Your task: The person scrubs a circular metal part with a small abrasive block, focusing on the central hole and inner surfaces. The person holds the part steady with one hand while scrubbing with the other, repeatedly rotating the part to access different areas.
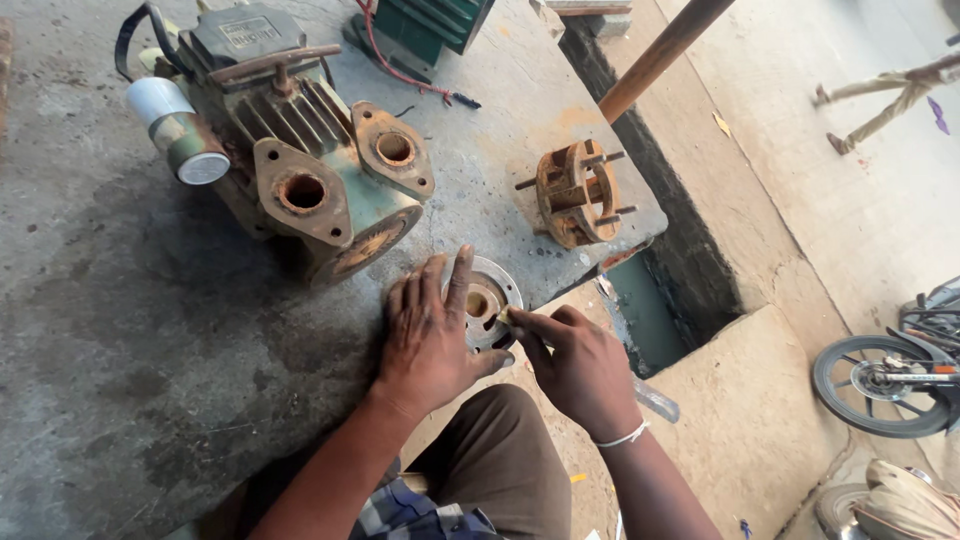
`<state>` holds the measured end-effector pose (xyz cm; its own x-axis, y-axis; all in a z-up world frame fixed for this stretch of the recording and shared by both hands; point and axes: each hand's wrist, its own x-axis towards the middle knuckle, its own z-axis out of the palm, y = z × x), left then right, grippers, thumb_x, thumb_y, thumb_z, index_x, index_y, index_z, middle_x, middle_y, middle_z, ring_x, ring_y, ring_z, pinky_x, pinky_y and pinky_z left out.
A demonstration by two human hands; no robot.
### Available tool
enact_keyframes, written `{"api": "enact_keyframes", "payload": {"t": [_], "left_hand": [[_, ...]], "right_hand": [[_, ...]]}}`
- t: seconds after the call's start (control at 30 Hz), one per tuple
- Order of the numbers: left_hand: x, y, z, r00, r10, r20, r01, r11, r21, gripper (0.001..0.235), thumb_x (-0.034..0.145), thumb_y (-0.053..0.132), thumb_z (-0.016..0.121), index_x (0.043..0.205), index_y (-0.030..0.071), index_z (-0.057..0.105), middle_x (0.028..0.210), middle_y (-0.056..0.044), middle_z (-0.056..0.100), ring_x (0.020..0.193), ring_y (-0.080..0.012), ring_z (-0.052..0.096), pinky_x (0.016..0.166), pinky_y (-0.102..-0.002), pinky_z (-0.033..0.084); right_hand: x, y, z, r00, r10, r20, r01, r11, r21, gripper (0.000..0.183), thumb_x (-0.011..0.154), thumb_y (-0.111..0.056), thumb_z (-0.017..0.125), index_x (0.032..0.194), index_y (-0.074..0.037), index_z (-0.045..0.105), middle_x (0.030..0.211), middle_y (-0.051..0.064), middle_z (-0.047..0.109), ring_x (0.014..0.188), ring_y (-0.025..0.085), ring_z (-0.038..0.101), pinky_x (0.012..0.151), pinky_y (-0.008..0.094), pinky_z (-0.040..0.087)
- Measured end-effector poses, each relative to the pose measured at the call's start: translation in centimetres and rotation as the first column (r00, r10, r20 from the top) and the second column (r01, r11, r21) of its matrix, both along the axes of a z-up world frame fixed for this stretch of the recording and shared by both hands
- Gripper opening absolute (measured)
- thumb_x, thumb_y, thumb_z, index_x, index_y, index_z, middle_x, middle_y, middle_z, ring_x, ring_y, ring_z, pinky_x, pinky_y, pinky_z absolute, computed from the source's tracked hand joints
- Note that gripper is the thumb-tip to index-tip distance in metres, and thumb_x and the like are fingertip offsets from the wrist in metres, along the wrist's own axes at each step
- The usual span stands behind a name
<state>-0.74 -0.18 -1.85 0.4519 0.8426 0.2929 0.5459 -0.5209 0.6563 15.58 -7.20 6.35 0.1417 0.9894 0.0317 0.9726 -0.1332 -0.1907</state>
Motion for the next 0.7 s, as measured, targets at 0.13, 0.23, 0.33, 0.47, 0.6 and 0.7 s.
{"api": "enact_keyframes", "payload": {"t": [0.13, 0.23, 0.33, 0.47, 0.6, 0.7], "left_hand": [[0.0, 0.0, -0.3, 0.999, -0.003, 0.045, 0.002, 1.0, 0.014, 0.135, 0.06, 0.051, 0.092, 0.159, 0.005, 0.013, 0.149, -0.029, 0.035, 0.138, -0.0466, 0.034, 0.115, -0.059, 0.024], [-0.2, 0.0, -0.6, 0.999, -0.014, 0.049, 0.013, 1.0, 0.008, 0.133, 0.059, 0.048, 0.092, 0.158, 0.004, 0.014, 0.149, -0.029, 0.035, 0.138, -0.046, 0.034, 0.116, -0.057, 0.025], [-0.2, 0.2, -0.2, 0.999, -0.011, 0.048, 0.01, 1.0, 0.003, 0.13, 0.061, 0.047, 0.091, 0.157, 0.004, 0.015, 0.149, -0.028, 0.036, 0.139, -0.0454, 0.034, 0.116, -0.056, 0.025], [-0.2, 0.4, -0.2, 0.999, -0.017, 0.032, 0.016, 1.0, 0.013, 0.128, 0.062, 0.047, 0.091, 0.159, 0.005, 0.019, 0.154, -0.027, 0.034, 0.141, -0.045, 0.034, 0.116, -0.056, 0.026], [-0.4, 0.8, 0.3, 0.999, -0.039, 0.037, 0.039, 0.999, -0.005, 0.131, 0.057, 0.048, 0.092, 0.156, 0.004, 0.019, 0.153, -0.027, 0.034, 0.142, -0.0469, 0.029, 0.114, -0.057, 0.025], [-0.4, 0.7, 0.5, 1.0, -0.017, 0.009, 0.017, 1.0, -0.022, 0.13, 0.056, 0.051, 0.092, 0.156, 0.009, 0.02, 0.153, -0.025, 0.035, 0.14, -0.0447, 0.031, 0.115, -0.057, 0.025]], "right_hand": [[-0.9, 1.1, 0.8, 0.996, -0.025, 0.082, 0.034, 0.995, -0.099, 0.027, 0.092, -0.036, 0.067, 0.116, -0.033, 0.079, 0.083, 0.004, 0.071, 0.065, 0.025, 0.071, 0.056, 0.04, 0.054], [-0.9, 1.4, 1.3, 0.995, 0.027, 0.093, -0.019, 0.996, -0.085, 0.024, 0.091, -0.034, 0.07, 0.111, -0.031, 0.081, 0.083, 0.005, 0.071, 0.068, 0.028, 0.07, 0.057, 0.041, 0.054], [-0.7, 1.1, 1.8, 0.993, 0.067, 0.094, -0.062, 0.997, -0.046, 0.023, 0.089, -0.032, 0.069, 0.109, -0.031, 0.082, 0.08, 0.005, 0.071, 0.068, 0.029, 0.071, 0.058, 0.041, 0.054], [-0.9, 1.3, 1.1, 0.998, 0.025, 0.055, -0.028, 0.998, 0.057, 0.024, 0.091, -0.033, 0.068, 0.111, -0.031, 0.081, 0.082, 0.006, 0.071, 0.068, 0.029, 0.07, 0.059, 0.041, 0.054], [-0.7, 2.5, 1.8, 0.992, 0.06, 0.112, -0.058, 0.998, -0.025, 0.024, 0.093, -0.033, 0.067, 0.113, -0.031, 0.079, 0.085, 0.005, 0.071, 0.071, 0.031, 0.07, 0.058, 0.042, 0.054], [-0.6, 2.9, 2.2, 0.99, 0.033, 0.137, -0.022, 0.996, -0.082, 0.024, 0.093, -0.034, 0.066, 0.113, -0.033, 0.079, 0.084, 0.006, 0.071, 0.07, 0.031, 0.07, 0.058, 0.043, 0.054]]}}
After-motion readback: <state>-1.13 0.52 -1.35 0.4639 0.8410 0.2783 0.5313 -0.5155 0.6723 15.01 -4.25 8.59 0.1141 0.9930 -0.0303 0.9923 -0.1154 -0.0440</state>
